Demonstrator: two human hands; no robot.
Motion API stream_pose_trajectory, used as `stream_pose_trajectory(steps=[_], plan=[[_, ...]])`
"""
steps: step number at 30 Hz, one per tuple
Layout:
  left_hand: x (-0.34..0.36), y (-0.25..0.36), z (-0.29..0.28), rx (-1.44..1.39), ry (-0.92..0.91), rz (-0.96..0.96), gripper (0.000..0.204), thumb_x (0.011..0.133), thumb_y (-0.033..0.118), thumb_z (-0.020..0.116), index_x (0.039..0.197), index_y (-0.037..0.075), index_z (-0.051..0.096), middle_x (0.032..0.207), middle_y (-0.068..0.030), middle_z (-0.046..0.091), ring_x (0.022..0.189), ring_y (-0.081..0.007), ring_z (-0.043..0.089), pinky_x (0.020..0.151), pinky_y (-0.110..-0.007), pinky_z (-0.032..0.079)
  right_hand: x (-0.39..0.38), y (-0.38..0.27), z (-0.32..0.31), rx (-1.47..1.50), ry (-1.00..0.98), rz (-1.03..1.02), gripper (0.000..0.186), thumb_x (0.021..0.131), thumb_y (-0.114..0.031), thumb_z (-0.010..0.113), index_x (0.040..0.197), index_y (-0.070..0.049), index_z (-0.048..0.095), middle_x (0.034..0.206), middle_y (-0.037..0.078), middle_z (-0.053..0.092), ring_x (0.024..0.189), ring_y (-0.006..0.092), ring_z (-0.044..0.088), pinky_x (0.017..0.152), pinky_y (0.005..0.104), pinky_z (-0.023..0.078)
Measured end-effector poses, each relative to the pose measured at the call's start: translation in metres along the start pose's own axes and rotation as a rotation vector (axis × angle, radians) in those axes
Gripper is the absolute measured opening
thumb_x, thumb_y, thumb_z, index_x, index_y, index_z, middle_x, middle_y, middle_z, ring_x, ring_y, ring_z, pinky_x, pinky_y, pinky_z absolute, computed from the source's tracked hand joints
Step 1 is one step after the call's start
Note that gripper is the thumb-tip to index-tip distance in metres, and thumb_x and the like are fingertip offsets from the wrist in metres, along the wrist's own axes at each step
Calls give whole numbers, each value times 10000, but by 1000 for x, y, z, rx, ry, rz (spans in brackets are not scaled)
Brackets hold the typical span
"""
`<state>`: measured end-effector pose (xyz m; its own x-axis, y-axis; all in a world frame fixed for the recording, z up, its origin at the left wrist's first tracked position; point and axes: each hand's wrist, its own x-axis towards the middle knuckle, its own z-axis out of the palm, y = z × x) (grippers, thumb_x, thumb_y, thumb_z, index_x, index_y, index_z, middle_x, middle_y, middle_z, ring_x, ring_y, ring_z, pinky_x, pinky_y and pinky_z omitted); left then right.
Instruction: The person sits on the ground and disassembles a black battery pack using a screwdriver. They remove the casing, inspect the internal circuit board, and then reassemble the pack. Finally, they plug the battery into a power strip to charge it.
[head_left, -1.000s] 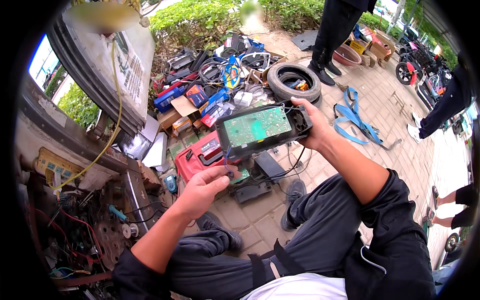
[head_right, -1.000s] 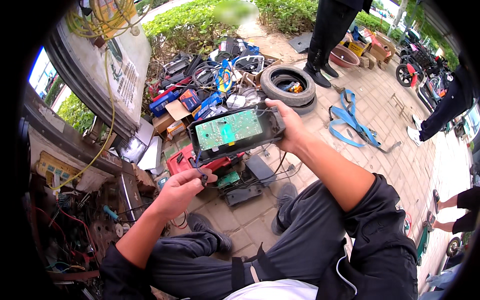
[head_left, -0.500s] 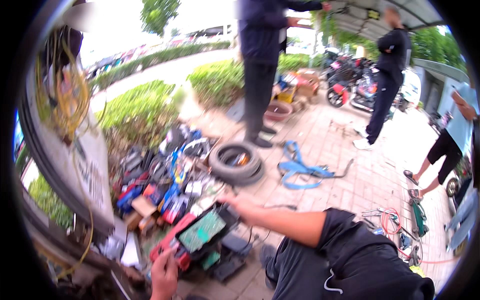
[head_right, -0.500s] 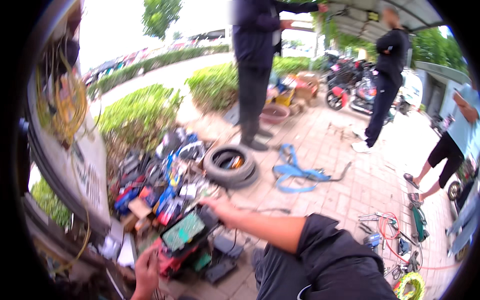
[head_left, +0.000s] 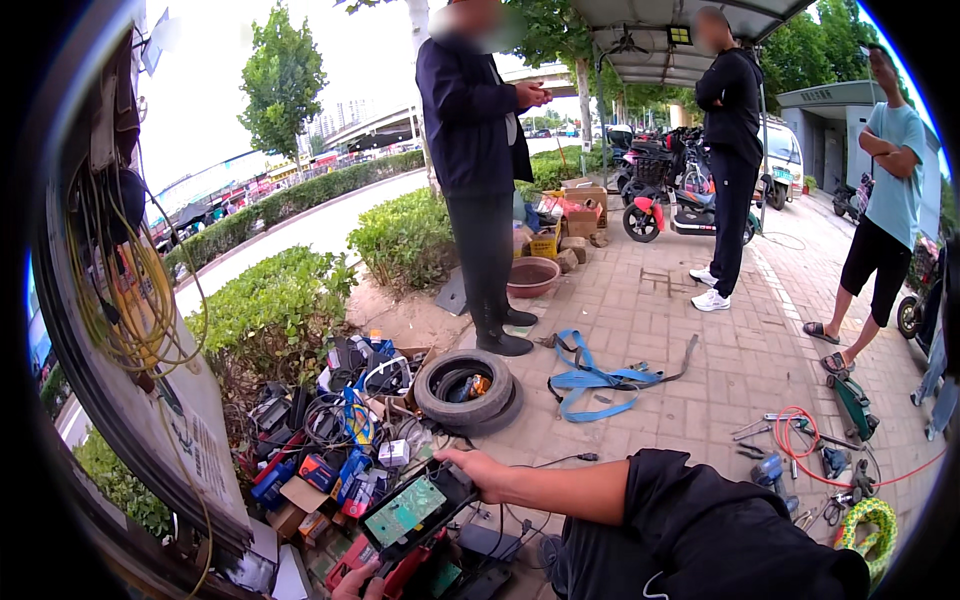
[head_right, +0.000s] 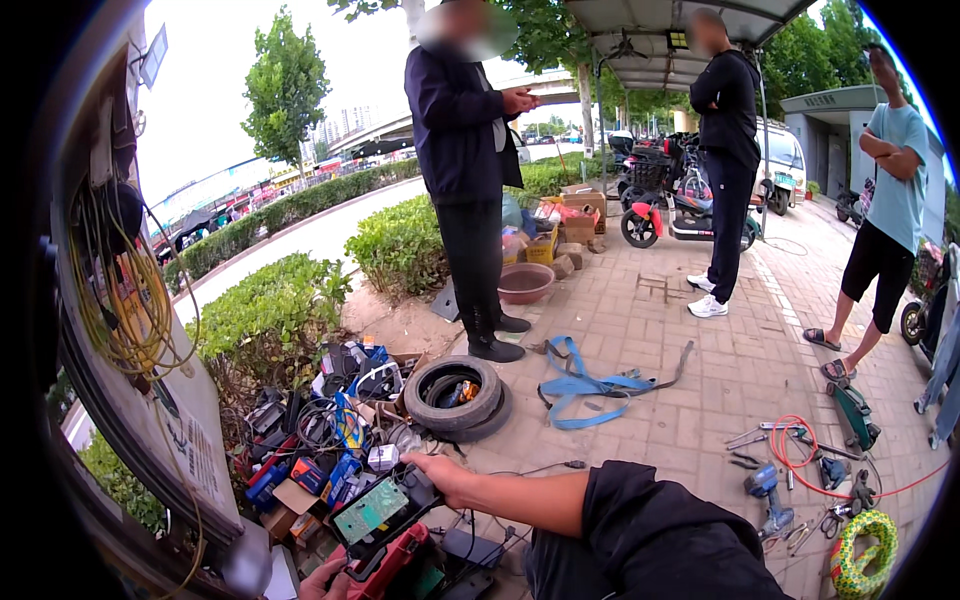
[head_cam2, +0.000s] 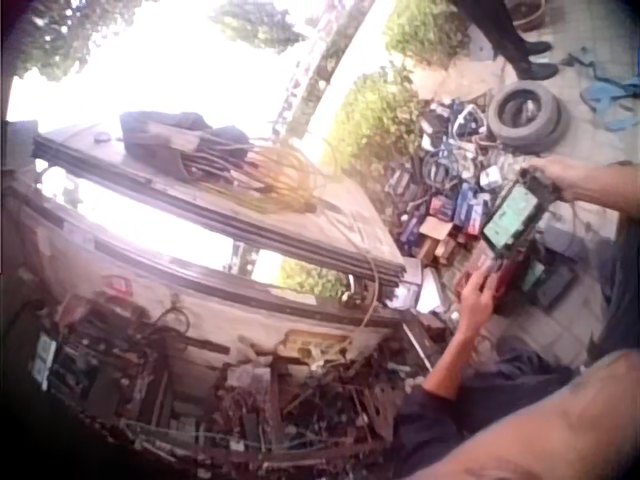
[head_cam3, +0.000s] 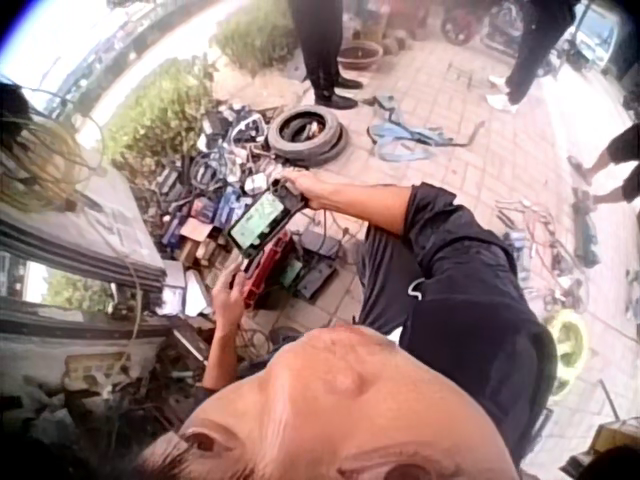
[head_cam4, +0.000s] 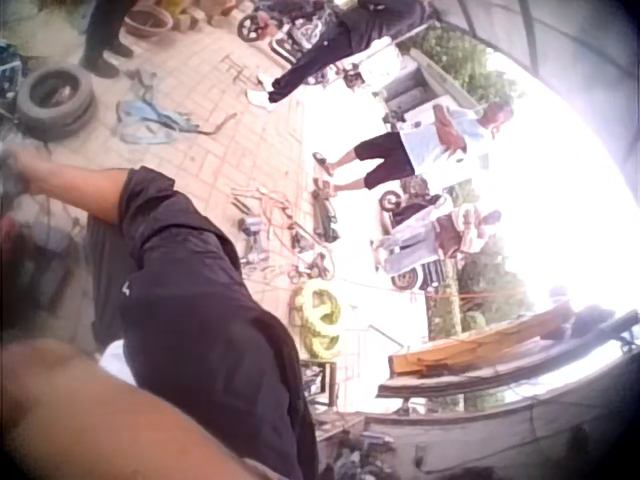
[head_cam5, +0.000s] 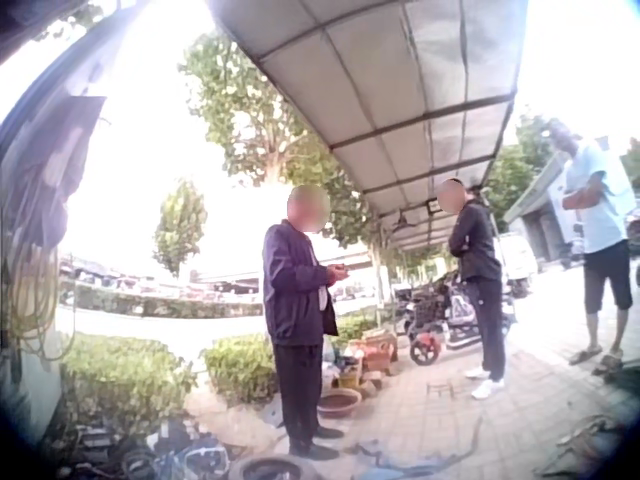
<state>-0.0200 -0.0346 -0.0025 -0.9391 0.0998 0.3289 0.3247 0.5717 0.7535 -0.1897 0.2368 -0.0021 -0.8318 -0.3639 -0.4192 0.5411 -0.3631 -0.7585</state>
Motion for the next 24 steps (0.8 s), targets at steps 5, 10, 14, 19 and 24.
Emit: stream_pose_trajectory(steps=[5,10,14,19,24], plan=[[7,11,4,-566,-26,-395,235,932,131,566,1098,-24,626,713,20,549,562,-40,436,508,-185,327,1,4,-4,20,-20,-47,289,894,-351,583,977,-80,636,875,49,690,723,163,648,709,322,532],[6,10,10,-729,-70,-554,179,954,153,522,1009,20,628,657,25,531,506,-52,437,450,-197,330,9,13,3,-6,-54,-15,314,900,-366,572,972,-67,634,858,43,686,699,160,638,667,308,513],[8,10,10,-560,-172,-507,177,963,180,502,897,60,615,595,31,517,446,-50,416,389,-198,304,8,16,9,-56,-71,13,313,905,-362,571,985,-66,636,878,44,685,702,159,635,676,303,510],[6,9,10,-404,-74,-430,141,943,160,548,934,36,614,672,25,540,507,-50,448,420,-198,343,9,16,8,-72,-78,36,303,909,-358,565,972,-71,635,872,44,684,693,162,633,663,303,510],[8,11,9,-457,153,-312,135,893,99,629,985,17,575,813,-1,559,720,-83,511,650,-235,434,7,15,16,-28,-82,43,283,900,-353,570,961,-83,629,840,39,679,673,159,628,640,297,518]])
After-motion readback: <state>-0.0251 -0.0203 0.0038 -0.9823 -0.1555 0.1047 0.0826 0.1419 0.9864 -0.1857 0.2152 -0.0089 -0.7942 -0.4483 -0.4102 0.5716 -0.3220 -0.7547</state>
